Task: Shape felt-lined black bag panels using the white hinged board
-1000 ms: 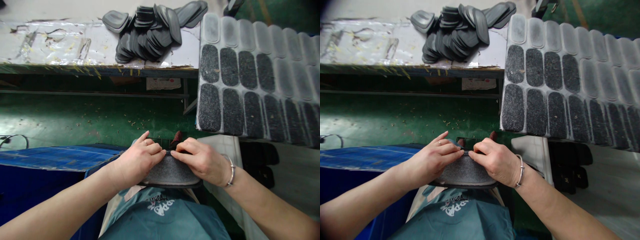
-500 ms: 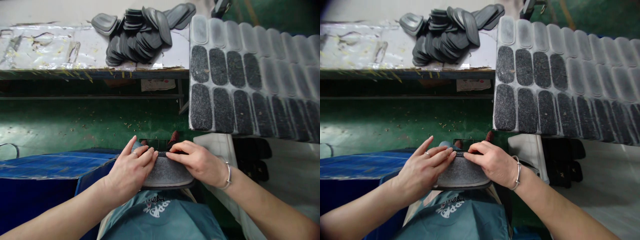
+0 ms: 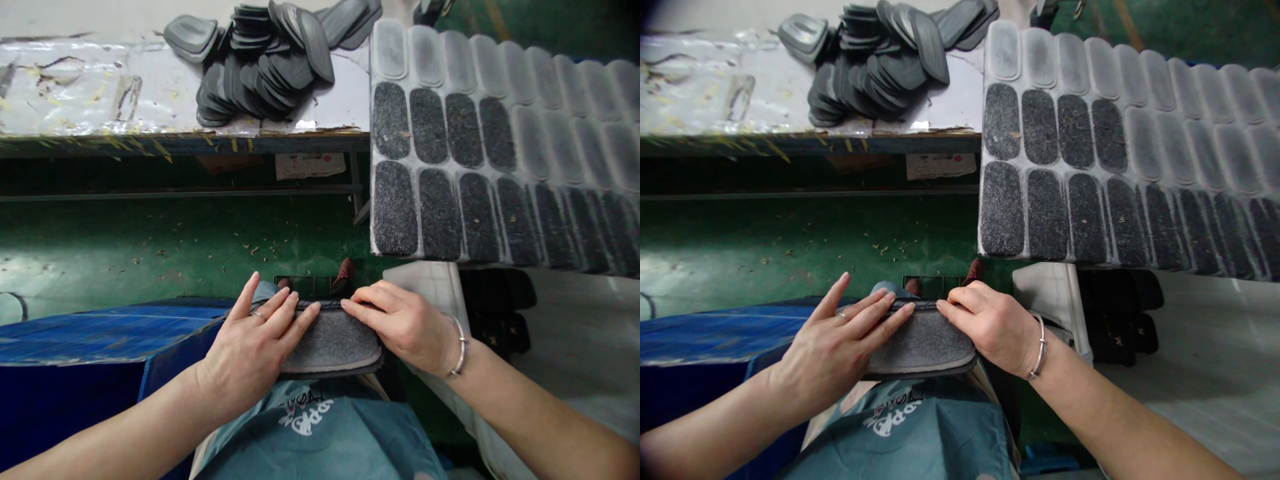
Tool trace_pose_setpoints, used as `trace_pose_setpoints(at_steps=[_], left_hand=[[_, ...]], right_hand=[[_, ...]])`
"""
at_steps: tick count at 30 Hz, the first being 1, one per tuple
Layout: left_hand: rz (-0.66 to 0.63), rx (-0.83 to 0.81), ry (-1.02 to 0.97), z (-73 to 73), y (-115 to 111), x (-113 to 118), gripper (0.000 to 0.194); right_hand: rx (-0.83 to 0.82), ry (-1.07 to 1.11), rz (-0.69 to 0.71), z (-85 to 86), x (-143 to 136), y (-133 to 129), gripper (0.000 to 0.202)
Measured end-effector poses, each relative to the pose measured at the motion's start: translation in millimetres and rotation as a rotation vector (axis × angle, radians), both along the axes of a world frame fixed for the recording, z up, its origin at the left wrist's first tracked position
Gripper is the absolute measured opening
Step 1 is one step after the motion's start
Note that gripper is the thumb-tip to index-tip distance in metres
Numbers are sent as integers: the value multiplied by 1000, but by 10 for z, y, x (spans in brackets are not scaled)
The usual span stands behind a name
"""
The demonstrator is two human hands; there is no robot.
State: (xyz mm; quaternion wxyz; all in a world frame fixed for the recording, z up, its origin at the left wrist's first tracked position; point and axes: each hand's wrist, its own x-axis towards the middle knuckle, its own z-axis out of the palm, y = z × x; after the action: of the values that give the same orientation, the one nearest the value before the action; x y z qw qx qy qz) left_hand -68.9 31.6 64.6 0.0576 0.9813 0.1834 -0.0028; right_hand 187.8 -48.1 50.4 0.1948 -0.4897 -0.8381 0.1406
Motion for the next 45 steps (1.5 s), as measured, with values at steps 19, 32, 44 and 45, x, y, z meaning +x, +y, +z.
trace_pose_setpoints(at_steps=[19,32,44,45], left_hand=[[35,10,86,-2,-77,80,50],[9,18,133,31,-67,177,61],[60,10,125,32,-113,169,51],[60,0,125,31,-118,182,51]], right_hand=[[-151,171,-153,-20,128,-172,35],[-148,-79,-143,181,7,-101,29],[17,-274,-53,118,-396,-28,26],[8,-292,-72,136,-405,-44,27]])
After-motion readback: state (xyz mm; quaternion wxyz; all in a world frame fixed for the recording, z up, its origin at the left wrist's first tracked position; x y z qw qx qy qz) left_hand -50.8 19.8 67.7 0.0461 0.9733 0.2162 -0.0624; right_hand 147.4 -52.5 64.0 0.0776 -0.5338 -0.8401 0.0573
